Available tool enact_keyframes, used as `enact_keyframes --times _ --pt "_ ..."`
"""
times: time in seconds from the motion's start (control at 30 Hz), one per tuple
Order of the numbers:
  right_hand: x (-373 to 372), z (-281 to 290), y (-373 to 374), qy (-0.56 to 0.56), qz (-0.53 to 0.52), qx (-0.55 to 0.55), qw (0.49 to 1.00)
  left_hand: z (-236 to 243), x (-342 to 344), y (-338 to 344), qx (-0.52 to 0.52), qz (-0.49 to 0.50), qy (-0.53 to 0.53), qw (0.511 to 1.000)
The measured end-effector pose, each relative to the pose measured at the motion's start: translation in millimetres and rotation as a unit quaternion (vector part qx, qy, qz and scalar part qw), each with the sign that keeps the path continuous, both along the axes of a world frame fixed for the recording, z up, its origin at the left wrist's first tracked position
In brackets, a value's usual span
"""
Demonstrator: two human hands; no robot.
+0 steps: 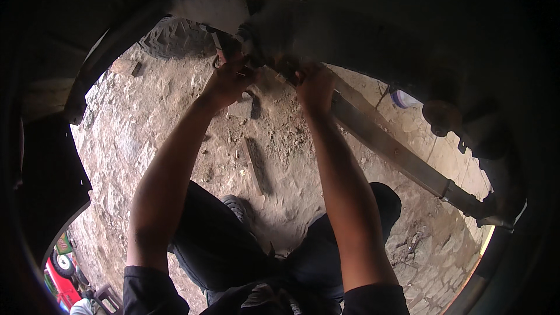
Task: The person crouches under a vehicle and uses a small metal tool to scrape and pry at a component on the undercarriage. They repeatedly scrape the same area and occasionally pause to inspect the spot.
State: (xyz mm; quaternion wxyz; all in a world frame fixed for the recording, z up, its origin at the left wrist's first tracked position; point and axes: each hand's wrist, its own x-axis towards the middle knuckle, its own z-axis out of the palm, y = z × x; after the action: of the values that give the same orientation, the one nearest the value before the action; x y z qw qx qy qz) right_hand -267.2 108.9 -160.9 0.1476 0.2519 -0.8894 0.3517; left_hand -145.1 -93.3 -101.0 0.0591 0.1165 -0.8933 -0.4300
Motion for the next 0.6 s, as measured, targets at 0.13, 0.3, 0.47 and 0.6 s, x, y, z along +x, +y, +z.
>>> enact_keyframes --times 0.13,0.3,0.47,0.6 --pt "-4 6 -2 -0.01 0.028 0.013 0.999 -4 6 0 -0.028 -0.007 0.03 0.999" --pt "28 6 -8 -0.044 0.016 0.046 0.998 1 10 -6 0.013 0.009 -0.01 1.0" --pt "5 7 -7 -0.051 0.003 0.004 0.999 4 7 -6 0.005 -0.028 -0.039 0.999" --pt "16 -1 -7 -0.07 0.023 0.041 0.996 -1 11 -3 0.03 0.008 -0.01 0.999"
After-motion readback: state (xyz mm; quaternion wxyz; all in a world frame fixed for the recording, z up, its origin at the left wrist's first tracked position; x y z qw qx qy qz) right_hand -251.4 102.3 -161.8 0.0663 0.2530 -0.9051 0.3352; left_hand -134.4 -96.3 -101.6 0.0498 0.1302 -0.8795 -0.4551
